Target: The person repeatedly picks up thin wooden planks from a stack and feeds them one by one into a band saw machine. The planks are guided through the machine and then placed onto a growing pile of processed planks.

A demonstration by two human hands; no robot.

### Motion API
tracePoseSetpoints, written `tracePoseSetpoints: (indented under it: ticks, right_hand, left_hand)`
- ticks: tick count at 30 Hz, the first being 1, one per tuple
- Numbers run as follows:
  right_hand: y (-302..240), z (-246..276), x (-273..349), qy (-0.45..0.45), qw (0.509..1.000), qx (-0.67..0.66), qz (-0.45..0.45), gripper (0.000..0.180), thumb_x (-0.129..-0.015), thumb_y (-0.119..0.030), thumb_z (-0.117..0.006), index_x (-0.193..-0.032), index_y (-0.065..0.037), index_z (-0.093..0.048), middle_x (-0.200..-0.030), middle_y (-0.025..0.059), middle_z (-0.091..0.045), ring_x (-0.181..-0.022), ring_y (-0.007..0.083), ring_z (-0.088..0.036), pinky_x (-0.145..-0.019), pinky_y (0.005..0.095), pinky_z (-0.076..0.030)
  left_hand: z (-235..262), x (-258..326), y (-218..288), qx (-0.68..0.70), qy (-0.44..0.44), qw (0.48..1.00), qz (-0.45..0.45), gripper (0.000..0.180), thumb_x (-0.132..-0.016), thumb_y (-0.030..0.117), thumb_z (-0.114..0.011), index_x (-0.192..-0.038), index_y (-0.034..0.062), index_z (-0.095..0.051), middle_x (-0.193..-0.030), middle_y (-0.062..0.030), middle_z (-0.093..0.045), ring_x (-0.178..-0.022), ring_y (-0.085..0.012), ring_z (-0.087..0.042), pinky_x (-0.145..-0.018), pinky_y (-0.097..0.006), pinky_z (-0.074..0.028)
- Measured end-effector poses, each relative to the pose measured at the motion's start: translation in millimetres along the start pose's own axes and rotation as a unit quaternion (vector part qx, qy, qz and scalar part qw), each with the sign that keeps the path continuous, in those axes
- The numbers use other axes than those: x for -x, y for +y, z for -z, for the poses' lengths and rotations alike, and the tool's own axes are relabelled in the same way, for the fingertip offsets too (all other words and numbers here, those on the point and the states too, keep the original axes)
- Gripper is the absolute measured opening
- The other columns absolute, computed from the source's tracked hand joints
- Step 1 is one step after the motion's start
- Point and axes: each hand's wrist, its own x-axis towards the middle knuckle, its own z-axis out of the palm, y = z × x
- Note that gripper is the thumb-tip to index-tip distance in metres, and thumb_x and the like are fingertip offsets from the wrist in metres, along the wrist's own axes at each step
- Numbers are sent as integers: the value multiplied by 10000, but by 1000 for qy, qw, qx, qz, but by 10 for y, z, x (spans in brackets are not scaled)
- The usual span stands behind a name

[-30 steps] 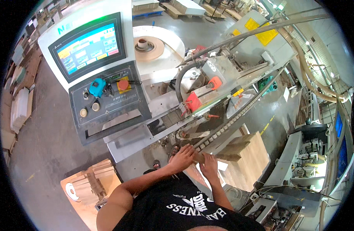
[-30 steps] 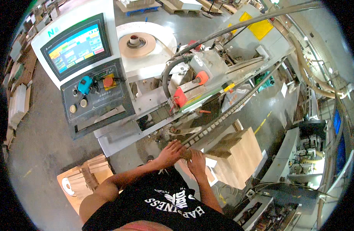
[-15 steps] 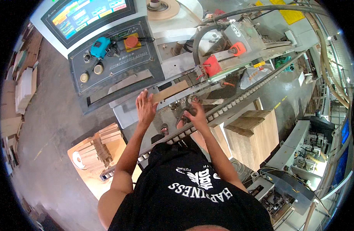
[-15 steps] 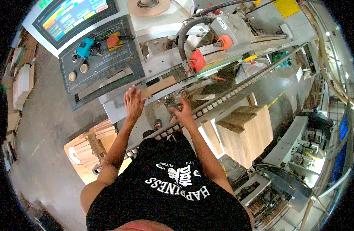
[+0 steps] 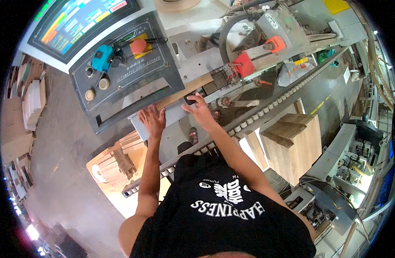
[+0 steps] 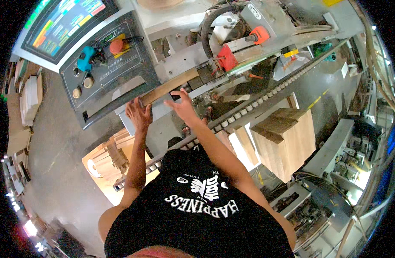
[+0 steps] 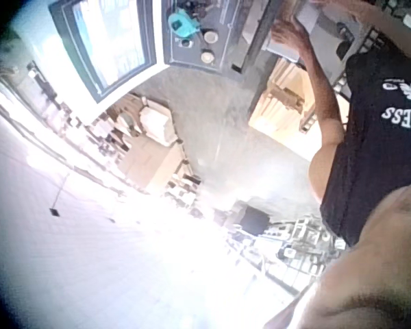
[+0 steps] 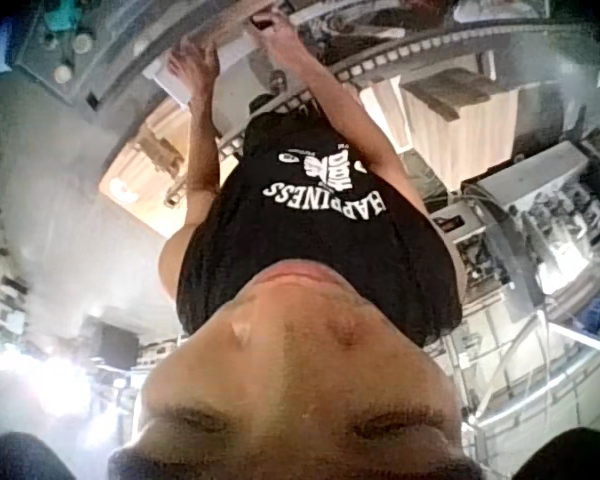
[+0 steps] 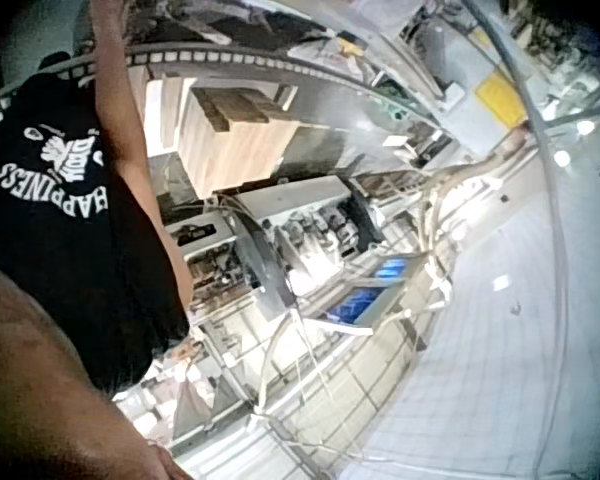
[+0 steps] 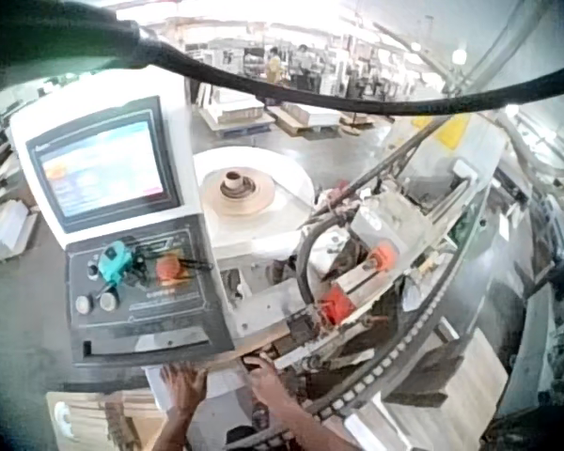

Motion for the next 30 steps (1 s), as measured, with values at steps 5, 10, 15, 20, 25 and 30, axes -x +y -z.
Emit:
tracePoseSetpoints:
  ticks: [5, 10, 15, 20, 25, 30]
  right_hand:
    - [-297, -61, -51, -54, 959, -267, -79, 755, -900, -504, -849, -1501, -154, -553, -1799, 230, 21, -1668, 343, -63, -1325, 464, -138]
    - [-186, -74, -178, -41, 959, -278, -33, 645, -913, -462, -856, -1439, -200, -590, -1803, 191, 122, -1675, 310, -17, -1317, 482, -172]
    - [-85, -13, -271, -3, 944, -331, -9, 619, -892, -400, -879, -1415, -215, -604, -1795, 193, 176, -1671, 278, 19, -1328, 473, -136]
    - [77, 212, -463, 31, 931, -363, -9, 505, -877, -370, -896, -1290, -188, -670, -1811, 184, 79, -1658, 273, -106, -1318, 455, -170]
    - [133, 401, -563, 41, 910, -408, 51, 484, -874, -353, -909, -1183, -94, -641, -1801, 167, -94, -1632, 239, -209, -1291, 424, -255]
    - [410, 756, -798, 81, 939, -323, 89, 492, -909, -358, -854, -1214, -76, -589, -1500, 76, -479, -1425, 186, -453, -1226, 388, -356]
  left_hand:
    - [89, -16, -204, -40, -83, 995, 43, 905, -892, 603, -779, -1554, 61, -485, -1645, -250, -394, -1538, -467, -318, -1241, -602, -218]
    - [257, -168, 141, 15, -38, 998, 43, 981, -870, 586, -810, -1614, 71, -431, -1717, -202, -328, -1593, -419, -272, -1276, -589, -140]
    - [117, -210, 357, 31, -11, 999, 17, 971, -894, 542, -819, -1620, 39, -412, -1695, -231, -353, -1589, -418, -279, -1261, -611, -177]
    - [-280, -192, 477, 21, 18, 999, -29, 969, -884, 435, -836, -1627, -2, -395, -1674, -281, -354, -1565, -477, -290, -1273, -626, -175]
    - [-424, -215, 701, 21, -76, 996, 29, 902, -973, 428, -745, -1679, 66, -317, -1727, -273, -258, -1595, -480, -216, -1241, -692, -124]
    - [-277, -476, 1320, 95, -130, 987, 6, 872, -970, 289, -762, -1697, 149, -302, -1785, -187, -177, -1629, -436, -162, -1235, -687, -123]
